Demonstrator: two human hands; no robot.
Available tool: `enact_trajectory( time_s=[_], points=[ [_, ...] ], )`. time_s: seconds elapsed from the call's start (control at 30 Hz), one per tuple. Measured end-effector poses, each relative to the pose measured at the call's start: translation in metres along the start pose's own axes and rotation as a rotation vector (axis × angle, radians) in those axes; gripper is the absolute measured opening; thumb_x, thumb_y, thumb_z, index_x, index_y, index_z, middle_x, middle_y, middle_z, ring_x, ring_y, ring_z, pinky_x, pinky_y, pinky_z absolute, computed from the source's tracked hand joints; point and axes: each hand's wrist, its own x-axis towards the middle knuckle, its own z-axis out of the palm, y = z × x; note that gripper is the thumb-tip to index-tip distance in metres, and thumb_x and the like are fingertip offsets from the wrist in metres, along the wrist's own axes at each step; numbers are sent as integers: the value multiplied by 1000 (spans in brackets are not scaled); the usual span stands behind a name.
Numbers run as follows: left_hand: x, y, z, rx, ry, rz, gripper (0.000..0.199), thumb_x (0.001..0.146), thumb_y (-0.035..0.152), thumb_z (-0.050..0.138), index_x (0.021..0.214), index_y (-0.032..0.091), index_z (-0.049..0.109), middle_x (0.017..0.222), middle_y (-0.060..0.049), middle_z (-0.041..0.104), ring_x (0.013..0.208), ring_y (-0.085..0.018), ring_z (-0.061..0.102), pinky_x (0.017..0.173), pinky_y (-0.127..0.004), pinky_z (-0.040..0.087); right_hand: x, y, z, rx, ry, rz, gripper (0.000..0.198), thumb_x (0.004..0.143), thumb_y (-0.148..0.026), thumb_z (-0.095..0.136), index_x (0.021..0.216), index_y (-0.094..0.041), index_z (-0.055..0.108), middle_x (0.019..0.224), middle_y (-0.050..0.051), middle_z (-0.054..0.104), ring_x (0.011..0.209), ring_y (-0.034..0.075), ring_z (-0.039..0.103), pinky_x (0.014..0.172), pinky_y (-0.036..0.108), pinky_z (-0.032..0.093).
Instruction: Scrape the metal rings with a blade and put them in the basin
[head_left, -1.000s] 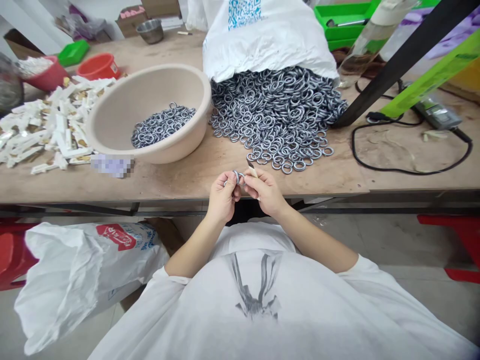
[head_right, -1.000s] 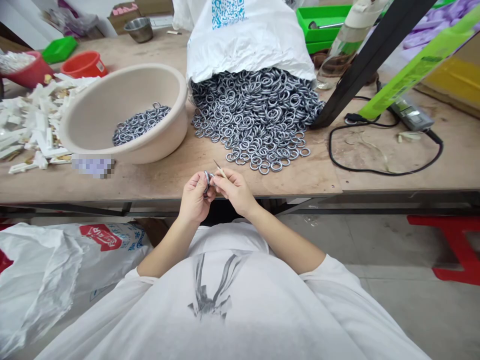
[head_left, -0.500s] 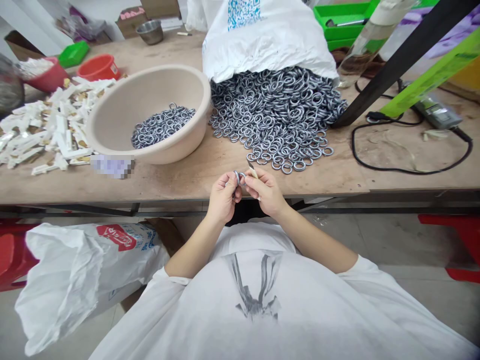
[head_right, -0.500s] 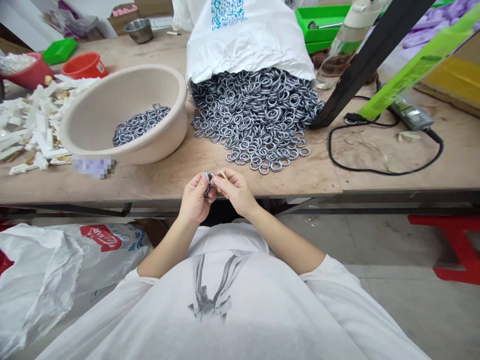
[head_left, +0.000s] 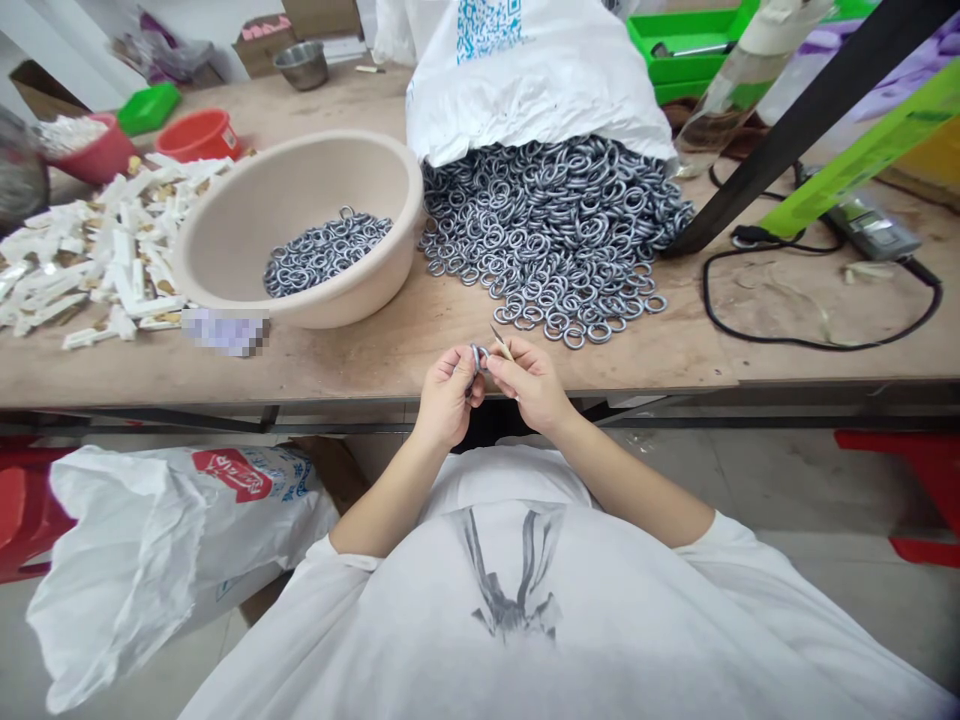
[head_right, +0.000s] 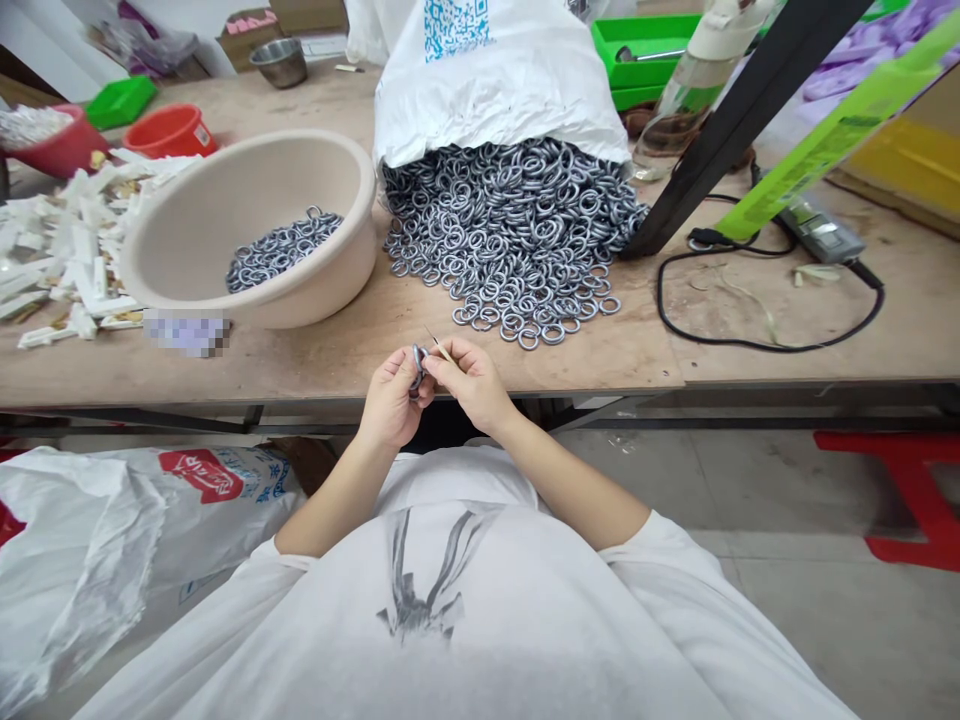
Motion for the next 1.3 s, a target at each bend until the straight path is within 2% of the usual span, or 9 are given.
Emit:
enact_trajectory(
  time_s=[0.27, 0.57, 1.0, 1.3],
  points=[
    [0, -1, -1, -8, 4, -13, 50, 69, 51, 85, 78, 12, 54, 63, 3, 49, 46, -4, 41, 38, -16, 29, 0, 0, 0, -4, -3, 11, 37, 84, -43, 85, 79, -15, 60, 56, -5, 47, 43, 7, 40, 42, 17, 40],
    [0, -3, 0, 16, 24, -28, 53, 68, 54, 84, 81, 13, 54, 63, 3, 49, 45, -5, 40, 38, -17, 29, 0, -2, 2, -96, 49, 88, 52, 75, -60, 85, 75, -18, 53, 55, -7, 41, 43, 9, 37, 41, 18, 37],
    [-2, -2, 3, 27, 27, -43, 56, 66, 56, 85, 79, 13, 51, 62, 3, 49, 46, -5, 40, 39, -17, 28, -2, -2, 0, -85, 37, 41, 44, 81, -52, 81, 75, -17, 54, 55, -6, 42, 43, 8, 33, 40, 16, 33],
    [-3, -2, 2, 20, 17, -42, 53, 67, 54, 84, 80, 12, 54, 64, 3, 49, 46, -4, 40, 39, -17, 28, -3, 1, -4, -72, 9, 17, 32, 85, -40, 75, 77, -17, 55, 57, -6, 42, 44, 8, 32, 40, 16, 28]
  ],
)
